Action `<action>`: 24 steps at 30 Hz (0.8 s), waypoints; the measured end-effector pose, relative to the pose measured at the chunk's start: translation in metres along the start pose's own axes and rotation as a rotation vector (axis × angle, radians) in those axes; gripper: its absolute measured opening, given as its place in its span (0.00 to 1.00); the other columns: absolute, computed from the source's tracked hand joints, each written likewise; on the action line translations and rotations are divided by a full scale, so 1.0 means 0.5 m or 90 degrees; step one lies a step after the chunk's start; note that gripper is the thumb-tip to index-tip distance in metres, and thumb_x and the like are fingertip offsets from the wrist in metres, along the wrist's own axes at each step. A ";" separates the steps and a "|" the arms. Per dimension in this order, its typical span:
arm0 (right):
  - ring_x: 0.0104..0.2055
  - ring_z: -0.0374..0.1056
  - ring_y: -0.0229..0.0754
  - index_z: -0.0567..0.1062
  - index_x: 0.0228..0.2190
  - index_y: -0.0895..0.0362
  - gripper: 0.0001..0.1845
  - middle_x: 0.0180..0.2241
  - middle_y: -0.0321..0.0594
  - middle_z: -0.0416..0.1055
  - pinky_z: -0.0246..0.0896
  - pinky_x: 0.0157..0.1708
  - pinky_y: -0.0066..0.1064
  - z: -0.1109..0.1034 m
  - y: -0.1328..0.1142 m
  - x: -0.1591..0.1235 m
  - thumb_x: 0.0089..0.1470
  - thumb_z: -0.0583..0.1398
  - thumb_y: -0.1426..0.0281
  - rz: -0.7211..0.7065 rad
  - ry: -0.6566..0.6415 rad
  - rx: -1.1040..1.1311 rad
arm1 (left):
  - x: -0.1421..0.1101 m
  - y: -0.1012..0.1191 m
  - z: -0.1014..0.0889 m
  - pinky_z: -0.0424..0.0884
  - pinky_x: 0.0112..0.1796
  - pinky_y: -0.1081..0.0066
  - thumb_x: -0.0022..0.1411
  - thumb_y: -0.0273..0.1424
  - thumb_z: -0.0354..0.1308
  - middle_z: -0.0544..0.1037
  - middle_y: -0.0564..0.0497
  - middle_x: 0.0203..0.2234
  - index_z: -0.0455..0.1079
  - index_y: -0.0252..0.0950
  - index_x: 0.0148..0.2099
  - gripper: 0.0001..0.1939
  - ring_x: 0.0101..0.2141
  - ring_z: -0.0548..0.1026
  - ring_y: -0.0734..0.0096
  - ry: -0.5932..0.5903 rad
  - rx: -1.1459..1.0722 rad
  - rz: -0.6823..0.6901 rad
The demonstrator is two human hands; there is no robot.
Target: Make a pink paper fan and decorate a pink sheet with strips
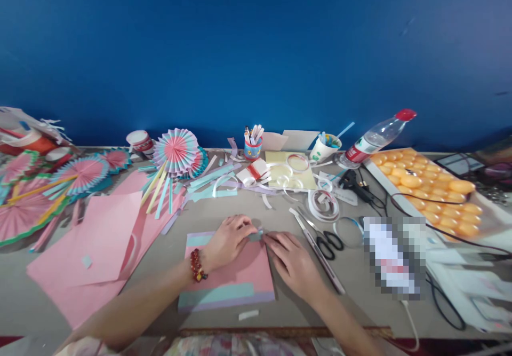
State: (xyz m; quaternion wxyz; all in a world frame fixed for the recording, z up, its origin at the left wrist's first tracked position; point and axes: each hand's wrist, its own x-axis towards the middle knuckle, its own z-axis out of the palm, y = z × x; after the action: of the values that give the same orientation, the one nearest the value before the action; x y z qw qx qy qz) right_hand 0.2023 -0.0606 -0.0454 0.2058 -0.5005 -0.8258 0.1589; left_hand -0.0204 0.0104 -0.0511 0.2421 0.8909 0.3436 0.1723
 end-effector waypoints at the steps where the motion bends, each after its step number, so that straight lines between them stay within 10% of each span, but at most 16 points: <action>1: 0.50 0.66 0.47 0.70 0.54 0.53 0.26 0.47 0.45 0.71 0.65 0.51 0.43 0.001 -0.002 0.000 0.56 0.52 0.80 -0.001 -0.006 -0.014 | 0.000 -0.001 0.002 0.66 0.47 0.64 0.66 0.22 0.48 0.70 0.47 0.46 0.69 0.41 0.51 0.16 0.45 0.69 0.65 -0.001 0.016 0.008; 24: 0.49 0.66 0.49 0.71 0.54 0.55 0.23 0.48 0.48 0.70 0.66 0.50 0.44 0.017 0.004 -0.001 0.59 0.52 0.77 -0.016 0.022 -0.091 | -0.002 0.004 -0.001 0.67 0.45 0.60 0.71 0.32 0.46 0.71 0.45 0.49 0.74 0.43 0.50 0.15 0.44 0.69 0.63 -0.013 0.095 0.051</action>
State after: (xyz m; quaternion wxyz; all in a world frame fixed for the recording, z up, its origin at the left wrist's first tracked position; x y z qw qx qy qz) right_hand 0.1996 -0.0607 -0.0539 0.1862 -0.5062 -0.8375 0.0883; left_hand -0.0204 0.0086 -0.0495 0.1714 0.9210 0.3175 0.1468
